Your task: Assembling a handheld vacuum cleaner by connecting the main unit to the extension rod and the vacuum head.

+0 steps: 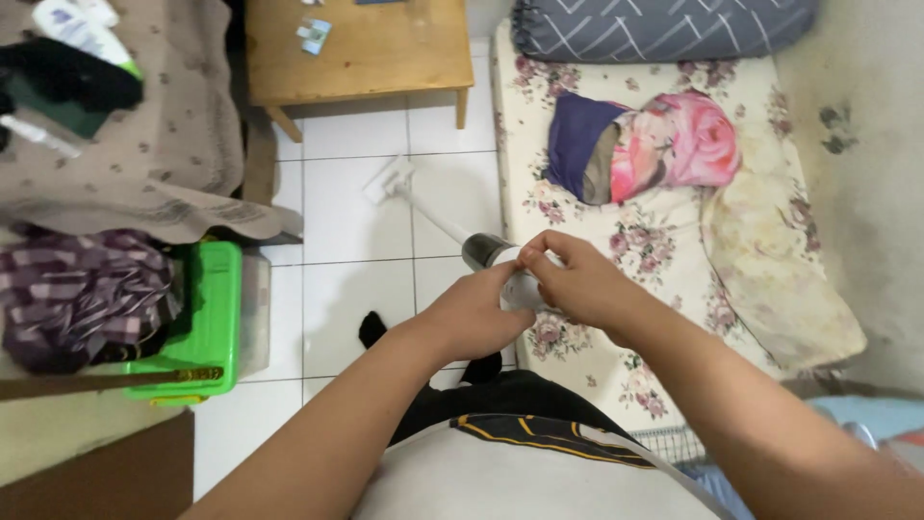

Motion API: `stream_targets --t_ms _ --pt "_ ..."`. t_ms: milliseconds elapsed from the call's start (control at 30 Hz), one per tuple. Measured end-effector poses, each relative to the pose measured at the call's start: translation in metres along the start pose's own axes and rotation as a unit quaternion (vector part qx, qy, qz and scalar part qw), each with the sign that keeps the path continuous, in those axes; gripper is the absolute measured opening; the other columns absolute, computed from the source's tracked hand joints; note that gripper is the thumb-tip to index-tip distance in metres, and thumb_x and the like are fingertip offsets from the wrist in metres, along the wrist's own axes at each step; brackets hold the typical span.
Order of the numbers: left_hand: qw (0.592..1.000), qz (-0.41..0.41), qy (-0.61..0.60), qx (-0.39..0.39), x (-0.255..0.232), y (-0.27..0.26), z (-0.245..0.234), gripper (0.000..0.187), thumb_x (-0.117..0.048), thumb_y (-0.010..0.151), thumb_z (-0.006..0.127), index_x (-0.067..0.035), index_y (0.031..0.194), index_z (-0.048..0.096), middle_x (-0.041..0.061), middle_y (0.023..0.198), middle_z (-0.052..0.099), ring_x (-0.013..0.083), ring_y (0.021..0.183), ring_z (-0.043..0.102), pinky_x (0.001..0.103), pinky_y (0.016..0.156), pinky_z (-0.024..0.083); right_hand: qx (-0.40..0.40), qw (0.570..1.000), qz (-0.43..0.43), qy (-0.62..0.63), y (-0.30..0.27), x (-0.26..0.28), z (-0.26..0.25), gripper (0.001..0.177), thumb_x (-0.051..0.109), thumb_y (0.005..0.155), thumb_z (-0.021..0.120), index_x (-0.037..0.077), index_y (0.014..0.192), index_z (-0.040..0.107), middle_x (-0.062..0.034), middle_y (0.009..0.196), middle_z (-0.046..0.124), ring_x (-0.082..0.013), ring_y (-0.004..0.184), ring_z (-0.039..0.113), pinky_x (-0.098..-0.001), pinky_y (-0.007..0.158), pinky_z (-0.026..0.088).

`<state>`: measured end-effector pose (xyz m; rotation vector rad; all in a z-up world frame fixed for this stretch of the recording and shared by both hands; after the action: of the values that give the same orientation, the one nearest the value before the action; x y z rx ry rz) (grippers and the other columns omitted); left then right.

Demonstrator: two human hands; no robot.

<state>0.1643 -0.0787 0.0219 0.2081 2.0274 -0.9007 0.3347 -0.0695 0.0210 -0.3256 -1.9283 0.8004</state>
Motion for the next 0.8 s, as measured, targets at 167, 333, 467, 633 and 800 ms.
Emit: stream_targets --t_ms 167,333,467,633,800 --pt "0.998 0.034 0.004 -0.046 0.02 -0.008 -0.018 0.064 -0.024 0.079 0.066 -0.007 0.139 0.053 0.021 0.121 0.07 0.0344 0.115 0.067 0.04 0.098 0.051 0.011 1.0 0.02 0.015 0.007 0.028 0.02 0.026 0.038 0.099 0.054 0.015 0.101 0.065 -0.0007 0.064 0.053 -0.0115 0.055 0.045 -0.0299 0.046 0.036" --pt "0.993 0.047 -0.053 -0.098 0.012 -0.024 -0.039 0.061 -0.021 0.081 0.066 -0.011 0.139 0.053 0.017 0.123 0.069 0.0303 0.117 0.066 0.038 0.098 0.051 0.025 0.997 0.065 -0.046 -0.04 0.1 0.011 0.027 0.041 0.099 0.054 0.017 0.1 0.066 -0.0004 0.063 0.055 -0.0118 0.055 0.049 -0.0308 0.047 0.039" --pt "0.988 0.076 -0.123 -0.061 0.019 -0.022 -0.039 0.049 -0.022 0.086 0.065 -0.011 0.134 0.06 0.014 0.124 0.072 0.0279 0.117 0.068 0.037 0.097 0.053 0.067 0.994 0.023 -0.083 -0.046 0.103 0.011 0.029 0.04 0.098 0.056 0.015 0.099 0.07 -0.0002 0.062 0.054 -0.0118 0.056 0.047 -0.0303 0.05 0.037" --pt "0.993 0.05 -0.072 -0.075 0.032 -0.022 -0.052 0.058 -0.021 0.083 0.065 -0.014 0.14 0.057 0.016 0.121 0.071 0.0313 0.116 0.068 0.038 0.098 0.052 0.046 0.992 -0.084 -0.081 -0.006 0.072 0.039 0.026 0.031 0.099 0.052 0.012 0.101 0.069 -0.0005 0.065 0.057 -0.0104 0.058 0.049 -0.0297 0.053 0.041" --pt "0.999 -0.031 -0.006 -0.025 0.065 -0.015 -0.047 0.077 -0.026 0.082 0.066 -0.006 0.152 0.038 0.025 0.135 0.06 0.0354 0.128 0.059 0.039 0.107 0.046 -0.027 0.993 -0.092 -0.063 0.041 0.038 0.067 0.035 0.034 0.104 0.047 0.008 0.093 0.068 -0.0037 0.063 0.058 -0.0114 0.056 0.054 -0.0298 0.055 0.046"
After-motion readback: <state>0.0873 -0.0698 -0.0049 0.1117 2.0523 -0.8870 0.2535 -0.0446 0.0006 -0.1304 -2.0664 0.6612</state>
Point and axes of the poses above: each hand's wrist, its own y-axis towards the middle knuckle, its own z-axis out of the palm, x = y × z, the point moved 1 cm from there along y, towards the middle knuckle
